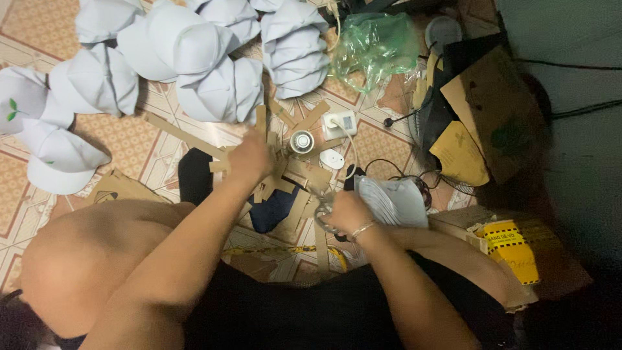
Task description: The person sits on the floor and uses scissors to cut a cardboard box into strips. They briefly handle a white handheld device, then resume cutting the cardboard into smaller pieces.
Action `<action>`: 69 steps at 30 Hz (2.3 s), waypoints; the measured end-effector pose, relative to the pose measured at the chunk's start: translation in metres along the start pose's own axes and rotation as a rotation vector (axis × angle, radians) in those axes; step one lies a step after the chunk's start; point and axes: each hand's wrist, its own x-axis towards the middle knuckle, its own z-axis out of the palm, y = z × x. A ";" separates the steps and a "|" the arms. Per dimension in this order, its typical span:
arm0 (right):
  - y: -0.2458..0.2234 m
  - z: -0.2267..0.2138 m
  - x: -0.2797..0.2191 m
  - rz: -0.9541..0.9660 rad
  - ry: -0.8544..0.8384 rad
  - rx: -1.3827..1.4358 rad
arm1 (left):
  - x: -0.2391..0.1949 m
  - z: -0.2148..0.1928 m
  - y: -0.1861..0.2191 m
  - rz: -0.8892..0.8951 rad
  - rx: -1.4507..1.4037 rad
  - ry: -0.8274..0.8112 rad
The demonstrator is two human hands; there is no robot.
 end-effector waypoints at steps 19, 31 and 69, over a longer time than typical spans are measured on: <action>0.014 0.156 0.101 -1.060 0.101 -0.340 | -0.079 -0.134 0.020 0.322 -1.266 0.238; 0.085 0.100 0.181 -0.238 0.771 -0.024 | -0.078 -0.118 0.012 0.242 -1.318 0.174; -0.091 -0.224 -0.212 -0.813 0.304 1.326 | -0.089 -0.124 0.058 0.758 -1.359 0.084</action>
